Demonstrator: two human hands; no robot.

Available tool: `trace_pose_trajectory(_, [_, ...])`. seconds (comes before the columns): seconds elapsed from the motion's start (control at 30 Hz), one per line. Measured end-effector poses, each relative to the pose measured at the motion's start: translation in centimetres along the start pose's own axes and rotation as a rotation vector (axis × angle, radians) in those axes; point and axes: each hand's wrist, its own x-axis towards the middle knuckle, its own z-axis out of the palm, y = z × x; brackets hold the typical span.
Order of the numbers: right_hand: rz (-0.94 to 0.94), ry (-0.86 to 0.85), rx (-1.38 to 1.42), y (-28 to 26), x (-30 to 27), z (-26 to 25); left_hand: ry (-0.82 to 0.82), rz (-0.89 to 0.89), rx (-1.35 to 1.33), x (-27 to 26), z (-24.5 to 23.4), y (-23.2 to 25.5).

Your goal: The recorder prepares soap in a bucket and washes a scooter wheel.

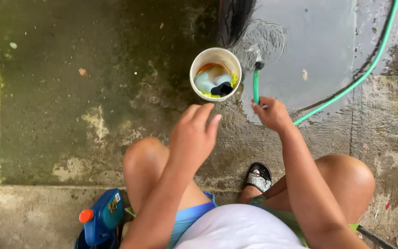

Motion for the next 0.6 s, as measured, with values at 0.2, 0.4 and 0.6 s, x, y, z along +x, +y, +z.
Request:
trace_pose_trajectory(0.2, [0.029, -0.223, -0.136, -9.0, -2.1, -6.0, 0.006, -0.065, -0.100, 5.1, 9.1, -2.7])
trace_pose_trajectory(0.4, [-0.001, -0.448, -0.271, -12.7, -3.9, -9.1, 0.185, -0.235, -0.326, 12.3, 19.0, -16.0])
trace_pose_trajectory(0.6, [-0.096, -0.477, -0.221, -16.0, -5.9, -11.4, 0.039, -0.520, -0.750, 13.9, 21.9, -18.1])
